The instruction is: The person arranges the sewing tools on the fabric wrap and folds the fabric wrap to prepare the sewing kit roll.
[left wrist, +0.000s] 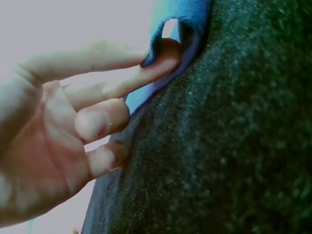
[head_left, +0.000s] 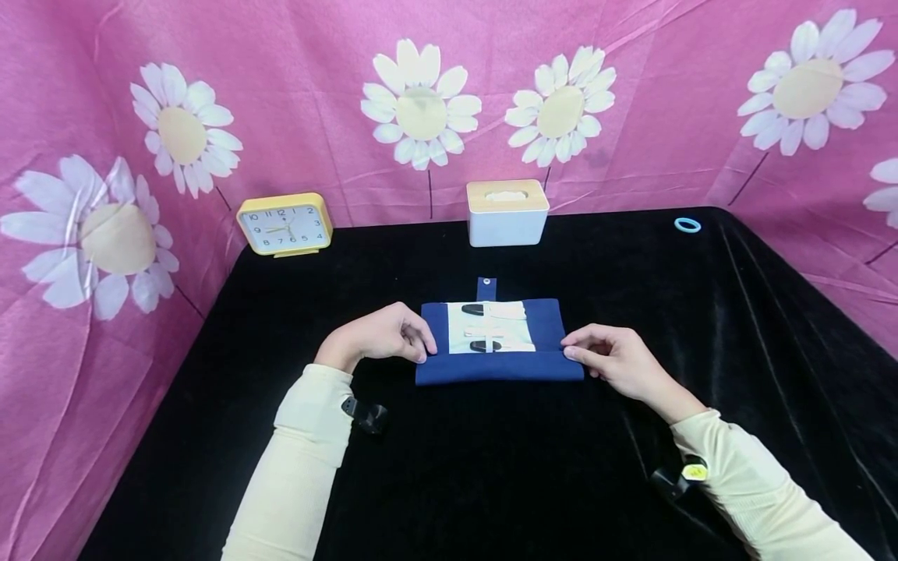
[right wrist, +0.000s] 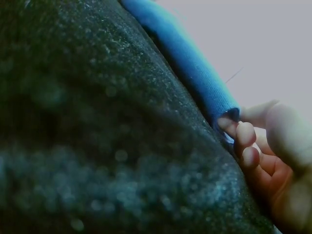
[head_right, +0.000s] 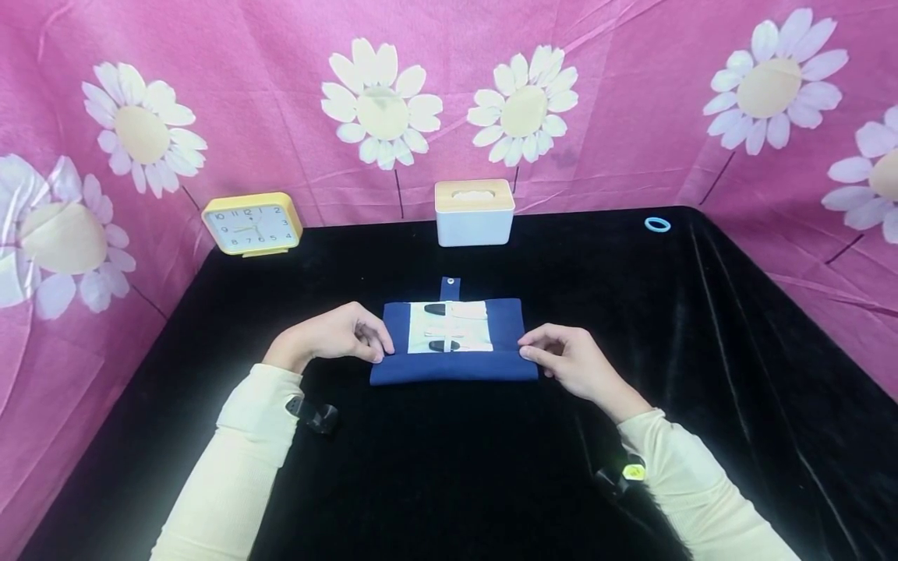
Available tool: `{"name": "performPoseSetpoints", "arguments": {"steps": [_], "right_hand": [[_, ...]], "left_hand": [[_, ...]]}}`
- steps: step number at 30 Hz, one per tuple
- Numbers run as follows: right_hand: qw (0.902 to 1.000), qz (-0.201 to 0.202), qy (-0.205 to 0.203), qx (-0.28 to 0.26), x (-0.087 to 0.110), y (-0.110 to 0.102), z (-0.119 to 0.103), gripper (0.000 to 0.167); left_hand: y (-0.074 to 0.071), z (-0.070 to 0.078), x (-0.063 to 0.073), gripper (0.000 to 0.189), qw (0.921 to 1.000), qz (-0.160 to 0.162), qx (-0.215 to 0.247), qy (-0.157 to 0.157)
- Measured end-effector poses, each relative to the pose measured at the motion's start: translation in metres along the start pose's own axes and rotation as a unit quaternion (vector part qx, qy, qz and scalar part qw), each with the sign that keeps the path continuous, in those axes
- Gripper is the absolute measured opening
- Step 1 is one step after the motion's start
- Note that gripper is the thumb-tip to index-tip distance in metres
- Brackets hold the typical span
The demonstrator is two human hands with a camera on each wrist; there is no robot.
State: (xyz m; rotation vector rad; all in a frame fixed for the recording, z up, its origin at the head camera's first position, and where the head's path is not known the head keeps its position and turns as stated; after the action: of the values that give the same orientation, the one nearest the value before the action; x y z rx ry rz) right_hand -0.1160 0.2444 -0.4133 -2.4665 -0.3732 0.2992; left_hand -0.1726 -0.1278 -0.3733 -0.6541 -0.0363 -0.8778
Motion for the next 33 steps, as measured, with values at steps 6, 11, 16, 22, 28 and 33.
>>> {"name": "performPoseSetpoints", "arguments": {"steps": [6,11,16,22,28,33], "right_hand": [[0.9999,-0.005,0.01,0.011,0.0,0.001,0.0,0.011],[0.9999,-0.007,0.007,0.013,0.0,0.001,0.0,0.011],[0.9999,-0.003,-0.001,0.014,0.0,0.001,0.0,0.01],[0.9999,0.002,-0.001,0.017,0.0,0.002,0.0,0.01],[0.9994,0.012,-0.016,0.028,0.001,0.002,-0.003,0.009],[0.9907,0.073,-0.097,0.061,0.002,0.001,-0.008,0.016]], "left_hand": [[0.001,0.001,0.0,0.015,0.9993,-0.014,-0.011,0.031],[-0.002,0.005,0.002,0.014,0.9948,-0.007,-0.043,0.092],[-0.002,0.011,0.002,0.016,0.9893,-0.007,-0.064,0.131],[0.006,0.017,-0.002,0.02,0.9885,-0.03,-0.076,0.127],[0.009,0.018,-0.006,0.019,0.9925,-0.031,-0.065,0.099],[0.01,0.017,-0.007,0.018,0.9935,-0.029,-0.068,0.086]]}}
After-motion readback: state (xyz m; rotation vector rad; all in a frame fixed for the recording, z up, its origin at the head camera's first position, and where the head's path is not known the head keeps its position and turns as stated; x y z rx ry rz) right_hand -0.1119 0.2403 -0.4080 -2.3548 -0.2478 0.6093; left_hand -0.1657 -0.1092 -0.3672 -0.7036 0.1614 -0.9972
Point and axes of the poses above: each hand's wrist, its own x-axis away from the middle knuckle, its own y-axis out of the palm, z = x × y, the point moved 1 cm from there along -x, towards the middle knuckle, and after that the axes turned 5 degrees about -z, right-handed, at the moved point
